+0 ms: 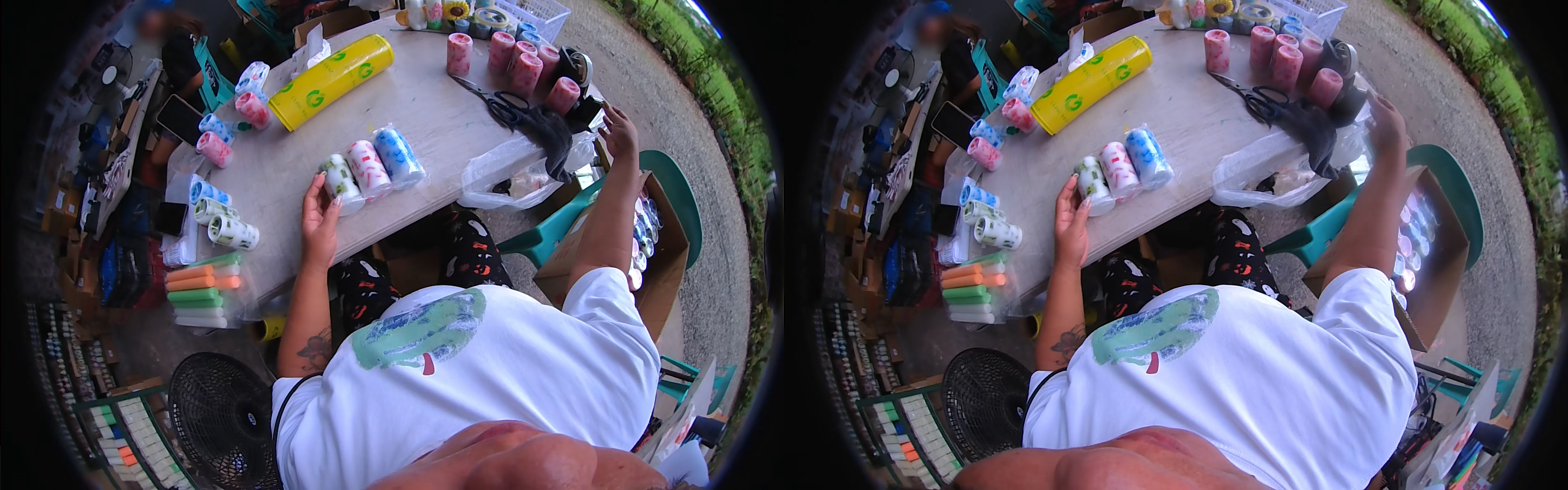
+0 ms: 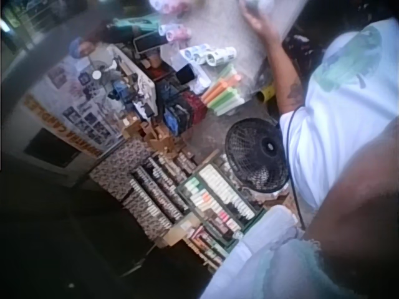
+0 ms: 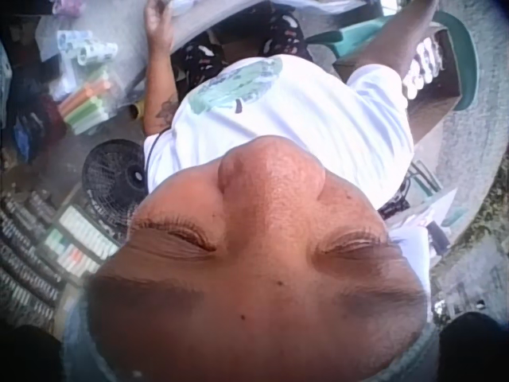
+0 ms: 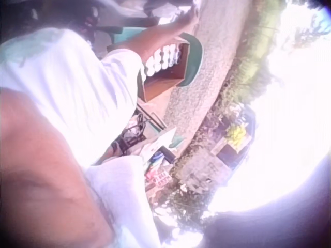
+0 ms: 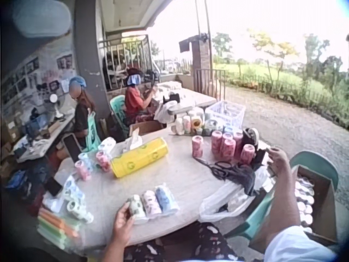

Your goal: The person wraps three small cylindrical candles in clear plastic wrap, then places them into a cardboard box. The person uses scissors to cut the plastic wrap and secures the bundle before boxing.

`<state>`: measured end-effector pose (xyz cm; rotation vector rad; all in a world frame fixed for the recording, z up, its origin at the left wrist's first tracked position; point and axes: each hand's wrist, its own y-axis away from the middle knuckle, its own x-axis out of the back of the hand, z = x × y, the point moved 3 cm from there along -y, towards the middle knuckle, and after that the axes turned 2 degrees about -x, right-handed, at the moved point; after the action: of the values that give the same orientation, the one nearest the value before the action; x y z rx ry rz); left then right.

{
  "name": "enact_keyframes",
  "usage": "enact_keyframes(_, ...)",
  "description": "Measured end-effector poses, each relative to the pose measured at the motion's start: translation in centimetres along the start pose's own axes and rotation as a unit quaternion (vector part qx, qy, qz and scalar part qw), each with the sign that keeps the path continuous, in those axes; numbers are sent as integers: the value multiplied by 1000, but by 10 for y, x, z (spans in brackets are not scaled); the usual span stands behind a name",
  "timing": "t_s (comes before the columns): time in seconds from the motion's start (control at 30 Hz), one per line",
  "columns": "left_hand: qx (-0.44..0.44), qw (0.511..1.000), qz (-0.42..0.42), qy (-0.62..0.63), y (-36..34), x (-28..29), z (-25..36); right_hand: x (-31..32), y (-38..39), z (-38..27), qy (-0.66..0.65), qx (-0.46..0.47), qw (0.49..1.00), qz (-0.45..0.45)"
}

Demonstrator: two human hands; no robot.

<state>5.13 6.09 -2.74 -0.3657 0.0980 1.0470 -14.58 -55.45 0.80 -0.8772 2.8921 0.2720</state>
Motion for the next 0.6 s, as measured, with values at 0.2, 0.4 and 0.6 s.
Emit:
enact_keyframes(0.2,5,1000,5,-10,-1,-4,0,25,-14,55,-16,81,997,-5)
enact_keyframes(0.4,2,1000,7,-1,-1,-4,-5,-46,60,16,-101,246,933,244)
enact_keyframes(0.6,13,1000,12,9,0,-2,-3,-286,230,51,156,289,877,-352)
